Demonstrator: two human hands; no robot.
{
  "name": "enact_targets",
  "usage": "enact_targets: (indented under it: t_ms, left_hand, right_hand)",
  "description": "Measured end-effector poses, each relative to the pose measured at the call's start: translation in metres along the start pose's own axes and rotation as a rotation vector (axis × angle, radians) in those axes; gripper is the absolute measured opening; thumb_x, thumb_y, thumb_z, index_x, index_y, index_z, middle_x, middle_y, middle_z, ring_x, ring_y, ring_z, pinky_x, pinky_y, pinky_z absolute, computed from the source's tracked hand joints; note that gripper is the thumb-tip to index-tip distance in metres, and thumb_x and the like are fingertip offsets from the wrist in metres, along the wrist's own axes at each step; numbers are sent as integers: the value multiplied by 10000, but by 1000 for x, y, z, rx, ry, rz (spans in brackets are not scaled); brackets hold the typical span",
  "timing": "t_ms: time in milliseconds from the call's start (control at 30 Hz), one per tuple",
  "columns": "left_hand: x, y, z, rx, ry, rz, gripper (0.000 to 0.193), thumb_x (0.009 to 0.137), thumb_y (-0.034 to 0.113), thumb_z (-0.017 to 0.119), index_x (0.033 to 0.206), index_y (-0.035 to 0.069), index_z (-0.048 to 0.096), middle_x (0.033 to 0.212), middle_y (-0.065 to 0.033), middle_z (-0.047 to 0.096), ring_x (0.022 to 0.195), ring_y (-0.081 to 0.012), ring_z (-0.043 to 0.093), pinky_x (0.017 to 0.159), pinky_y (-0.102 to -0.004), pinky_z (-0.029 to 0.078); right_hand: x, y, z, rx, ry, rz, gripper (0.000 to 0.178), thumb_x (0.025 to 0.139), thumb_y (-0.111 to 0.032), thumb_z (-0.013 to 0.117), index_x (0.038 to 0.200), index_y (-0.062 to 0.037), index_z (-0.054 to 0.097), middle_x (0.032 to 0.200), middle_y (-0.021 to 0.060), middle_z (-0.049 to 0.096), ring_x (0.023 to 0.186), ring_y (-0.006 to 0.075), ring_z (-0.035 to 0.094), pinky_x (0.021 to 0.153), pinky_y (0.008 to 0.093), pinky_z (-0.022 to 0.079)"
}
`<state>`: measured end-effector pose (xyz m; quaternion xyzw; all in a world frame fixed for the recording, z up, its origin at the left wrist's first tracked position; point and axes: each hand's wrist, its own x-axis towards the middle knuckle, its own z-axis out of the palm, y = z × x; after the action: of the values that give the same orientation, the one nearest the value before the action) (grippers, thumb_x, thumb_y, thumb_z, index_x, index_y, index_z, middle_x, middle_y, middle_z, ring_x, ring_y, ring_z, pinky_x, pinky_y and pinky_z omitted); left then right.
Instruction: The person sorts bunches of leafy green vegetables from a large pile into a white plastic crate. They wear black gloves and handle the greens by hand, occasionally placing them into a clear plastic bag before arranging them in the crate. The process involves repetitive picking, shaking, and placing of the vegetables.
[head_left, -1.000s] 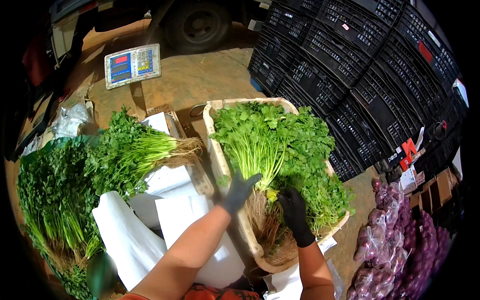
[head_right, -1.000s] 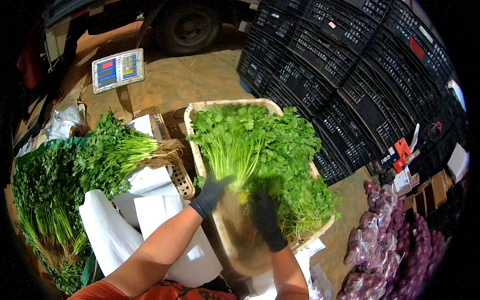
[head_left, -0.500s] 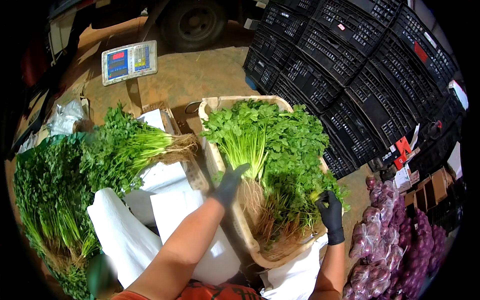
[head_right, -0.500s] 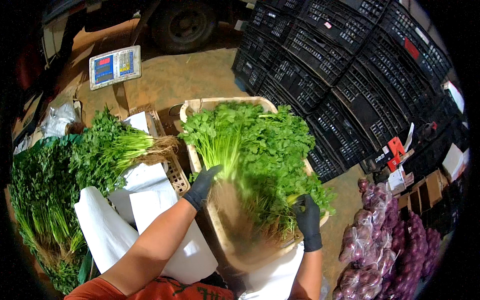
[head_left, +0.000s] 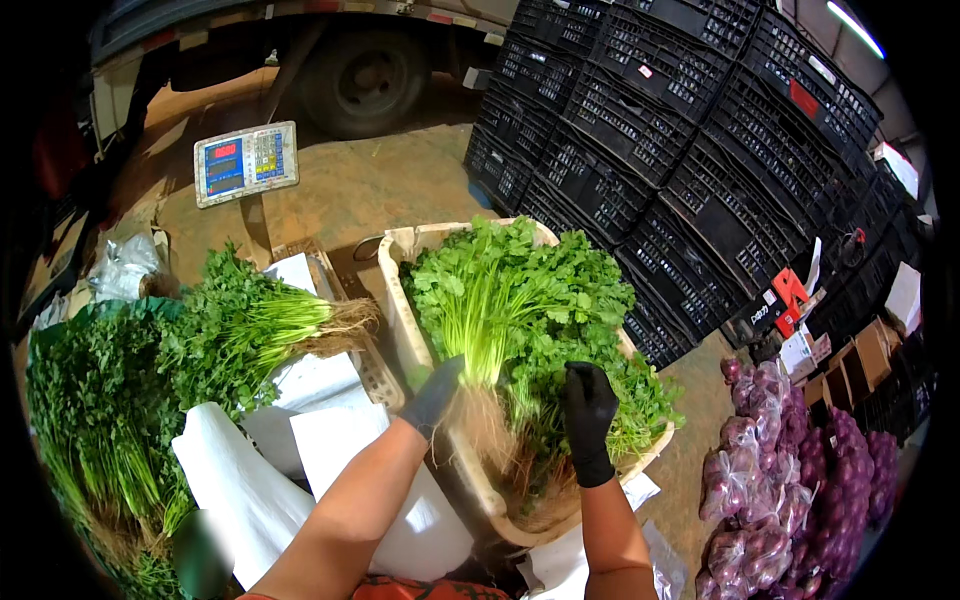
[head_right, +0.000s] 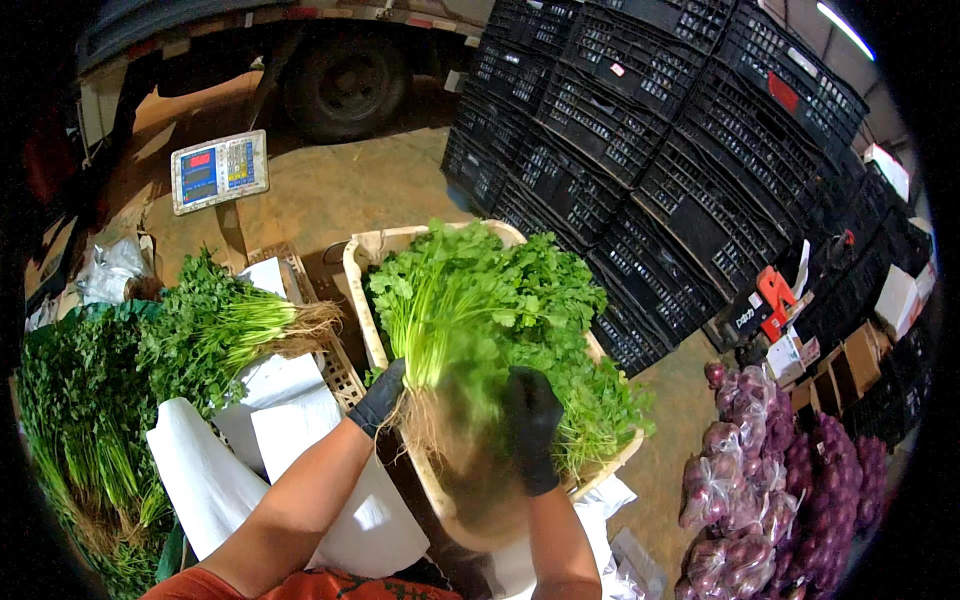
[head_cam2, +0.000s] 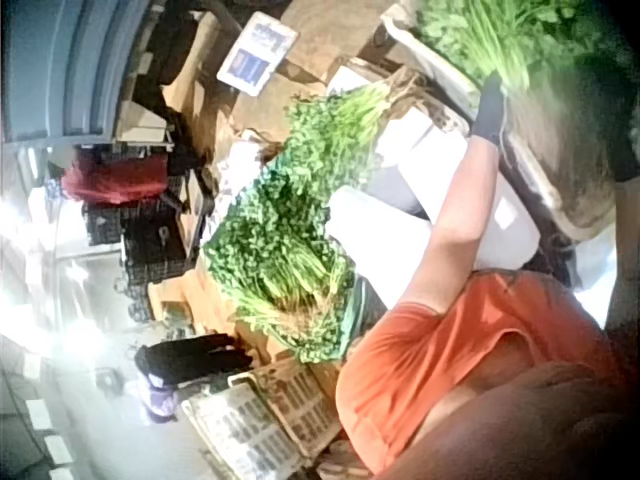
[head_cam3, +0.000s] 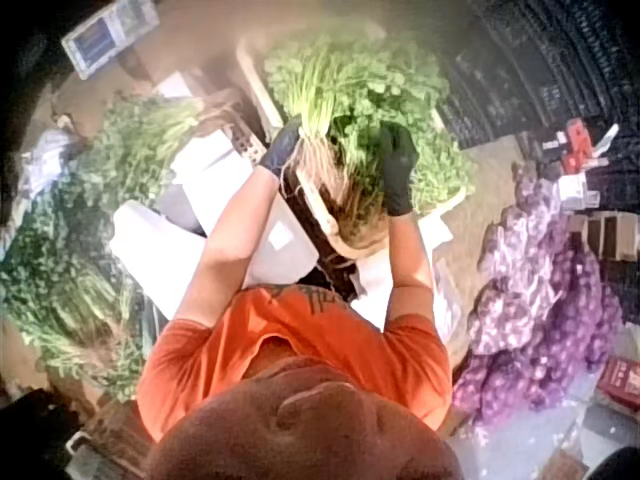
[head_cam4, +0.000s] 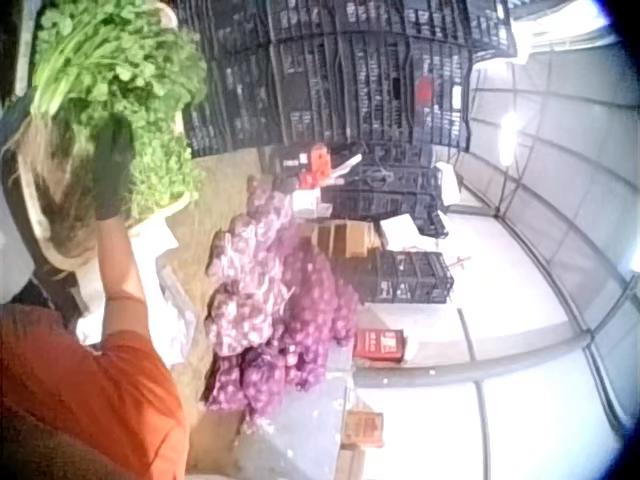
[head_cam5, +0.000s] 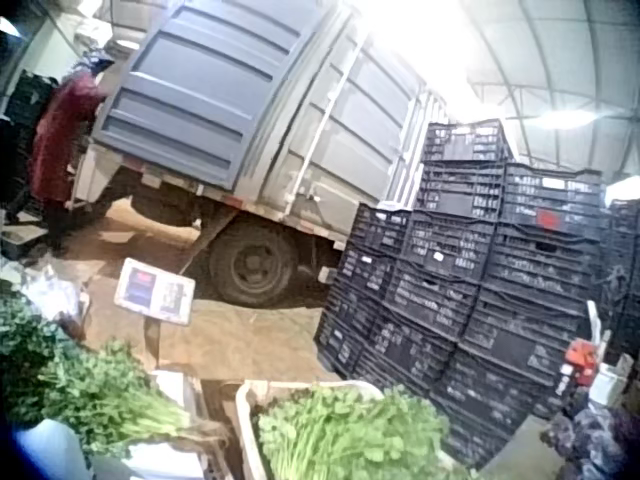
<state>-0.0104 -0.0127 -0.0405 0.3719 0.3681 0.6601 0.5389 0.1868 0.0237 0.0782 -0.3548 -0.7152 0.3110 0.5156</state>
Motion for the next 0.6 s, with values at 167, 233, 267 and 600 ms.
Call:
enact_targets:
  t_ms: [167, 233, 267, 600]
  left_hand:
    - [-5, 7, 0, -51, 44, -112, 450, 859, 325, 360, 1138, -15, 451, 1128, -136, 479, 1058, -220, 426, 946, -318, 284]
    - [-3, 4, 0, -113, 81, -201, 440, 843, 323, 394, 1122, -9, 467, 1103, -122, 489, 1046, -220, 427, 936, -317, 291]
    - [-4, 11, 8, -111, 91, -170, 443, 835, 325, 406, 1122, -7, 467, 1097, -118, 488, 1040, -219, 426, 933, -317, 293]
    - [-14, 39, 17, -82, 105, -234, 495, 814, 361, 451, 1132, -18, 436, 1107, -127, 460, 1045, -222, 411, 901, -331, 325]
  right_hand:
    - [45, -17, 25, -308, 16, -236, 177, 807, -143, 528, 680, -19, 529, 540, 1, 461, 480, 71, 391, 439, 246, 310]
    - [67, 6, 38, -182, -141, 170, 249, 808, -182, 535, 620, -23, 500, 495, 5, 419, 456, 85, 382, 430, 270, 304]
    - [72, 25, 37, -89, -152, 180, 261, 805, -184, 540, 607, -22, 486, 488, 11, 417, 451, 99, 392, 431, 284, 307]
    - [111, 101, 3, 259, 351, 157, 166, 793, -136, 512, 669, -26, 516, 660, 46, 546, 501, 189, 491, 458, 324, 397]
